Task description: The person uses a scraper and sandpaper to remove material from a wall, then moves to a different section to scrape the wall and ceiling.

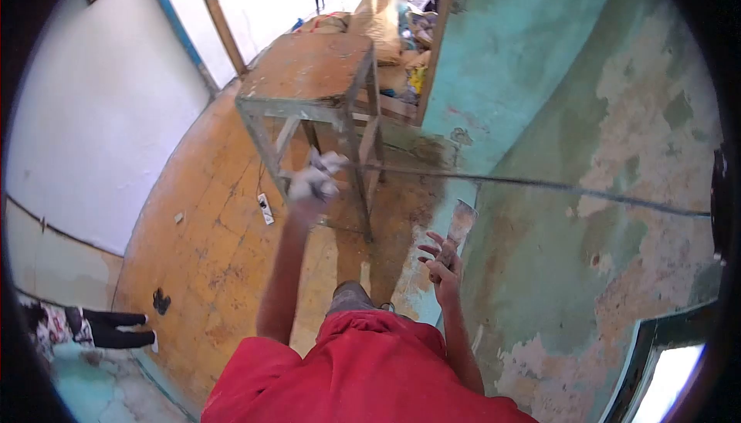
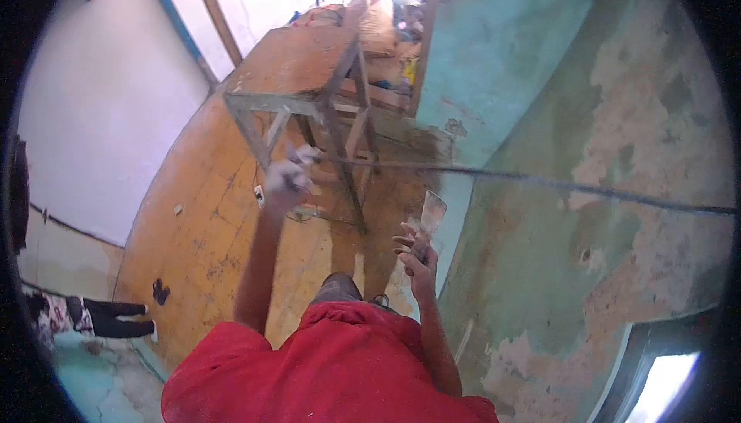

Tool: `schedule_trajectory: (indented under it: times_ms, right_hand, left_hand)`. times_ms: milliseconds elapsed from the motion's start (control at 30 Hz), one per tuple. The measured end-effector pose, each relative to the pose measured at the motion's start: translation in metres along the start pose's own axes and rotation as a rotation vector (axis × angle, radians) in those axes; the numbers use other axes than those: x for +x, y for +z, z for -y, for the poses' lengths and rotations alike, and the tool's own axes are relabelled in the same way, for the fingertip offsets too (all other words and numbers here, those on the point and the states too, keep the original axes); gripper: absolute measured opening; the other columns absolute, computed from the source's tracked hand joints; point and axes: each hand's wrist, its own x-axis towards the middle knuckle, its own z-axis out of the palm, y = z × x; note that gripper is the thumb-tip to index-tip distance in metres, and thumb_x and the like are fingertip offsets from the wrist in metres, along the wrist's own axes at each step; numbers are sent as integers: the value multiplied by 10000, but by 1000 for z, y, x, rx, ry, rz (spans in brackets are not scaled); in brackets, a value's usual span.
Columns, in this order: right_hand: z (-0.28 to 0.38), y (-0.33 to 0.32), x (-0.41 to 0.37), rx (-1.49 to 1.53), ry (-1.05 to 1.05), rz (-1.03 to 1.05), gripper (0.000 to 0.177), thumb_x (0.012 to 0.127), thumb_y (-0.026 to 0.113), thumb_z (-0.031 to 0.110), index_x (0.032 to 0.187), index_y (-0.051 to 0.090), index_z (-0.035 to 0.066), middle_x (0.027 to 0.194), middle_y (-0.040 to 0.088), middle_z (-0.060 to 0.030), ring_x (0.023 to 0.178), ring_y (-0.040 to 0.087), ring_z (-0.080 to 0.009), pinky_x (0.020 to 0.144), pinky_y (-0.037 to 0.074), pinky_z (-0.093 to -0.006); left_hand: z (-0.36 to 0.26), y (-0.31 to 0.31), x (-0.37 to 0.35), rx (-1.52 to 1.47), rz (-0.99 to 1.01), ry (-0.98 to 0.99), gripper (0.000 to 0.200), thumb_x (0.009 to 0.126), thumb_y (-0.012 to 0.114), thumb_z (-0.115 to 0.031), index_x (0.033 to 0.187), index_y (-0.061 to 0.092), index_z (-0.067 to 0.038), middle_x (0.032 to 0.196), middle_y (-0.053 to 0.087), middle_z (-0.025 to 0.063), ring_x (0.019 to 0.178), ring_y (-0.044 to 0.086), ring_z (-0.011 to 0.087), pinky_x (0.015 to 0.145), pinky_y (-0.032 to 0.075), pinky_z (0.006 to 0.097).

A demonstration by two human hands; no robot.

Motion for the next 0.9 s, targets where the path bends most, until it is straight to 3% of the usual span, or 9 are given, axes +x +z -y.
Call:
schedule_trajectory:
  times_ms: [167, 233, 333, 433, 567, 633, 767, 833, 900]
  right_hand:
    - [5, 17, 26, -37, 83, 105, 583, 748, 613, 75, 1320, 523, -2, 1259, 594, -107, 1018, 627, -161, 706, 483, -220]
    - [7, 29, 33, -28, 72, 127, 586, 749, 617, 78, 1322, 520, 0, 1259, 594, -106, 999, 630, -155, 666, 463, -202]
    - [2, 41, 42, -26, 66, 127, 588, 751, 624, 88, 1322, 517, 1, 1244, 599, -101, 959, 635, -143, 605, 431, -179]
    - [-1, 53, 41, -33, 79, 101, 586, 754, 628, 95, 1321, 516, 0, 1208, 605, -98, 924, 638, -134, 589, 424, -179]
    - [-25, 55, 42, -11, 49, 66, 575, 759, 613, 78, 1317, 512, -16, 1148, 611, -108, 904, 639, -133, 592, 430, -188]
    - [-29, 59, 37, -9, 67, -1, 570, 758, 600, 64, 1314, 509, -25, 1137, 612, -112, 895, 638, -141, 607, 438, -192]
    - [-34, 67, 24, -18, 132, -204, 554, 757, 570, 36, 1303, 508, -41, 1114, 613, -120, 865, 636, -172, 670, 476, -234]
    - [-40, 72, 16, 3, 115, -281, 545, 761, 567, 29, 1300, 512, -34, 1104, 614, -129, 850, 634, -185, 704, 491, -270]
    - [-50, 69, 3, 25, 132, -355, 594, 739, 568, 25, 1327, 495, -22, 1092, 615, -133, 840, 625, -174, 738, 505, -299]
  left_hand:
    - [-173, -2, 30, -49, 107, 30, 369, 931, 435, -227, 1148, 551, 49, 815, 627, 110, 463, 478, 126, 368, 354, 257]
    - [-227, 14, 43, 113, -64, 85, 399, 993, 372, -315, 1064, 571, 24, 659, 550, 44, 397, 422, 119, 329, 312, 255]
    - [-307, -30, 98, 275, -23, 44, 397, 1023, 346, -344, 955, 563, -18, 583, 496, 8, 346, 350, 101, 316, 285, 238]
    - [-363, -53, 141, 390, -235, 23, 361, 1039, 363, -356, 839, 524, -102, 550, 422, -31, 348, 279, 73, 305, 220, 233]
    - [-411, -91, 198, 525, -498, 27, 460, 1023, 257, -507, 868, 444, -117, 572, 400, -34, 369, 242, 65, 336, 196, 223]
    - [-430, -110, 227, 580, -599, 75, 462, 1021, 224, -484, 869, 453, -113, 573, 415, -28, 374, 230, 63, 334, 180, 234]
    - [-431, -84, 284, 645, -524, 143, 475, 1022, 184, -429, 881, 491, -95, 571, 407, -27, 379, 239, 76, 339, 207, 240]
    - [-417, -77, 319, 543, -440, 52, 492, 1040, 186, -446, 872, 498, -105, 563, 361, -51, 388, 219, 69, 342, 156, 236]
    - [-387, -91, 348, 527, -362, -13, 514, 1044, 196, -453, 875, 515, -87, 577, 377, -44, 407, 234, 94, 366, 204, 249]
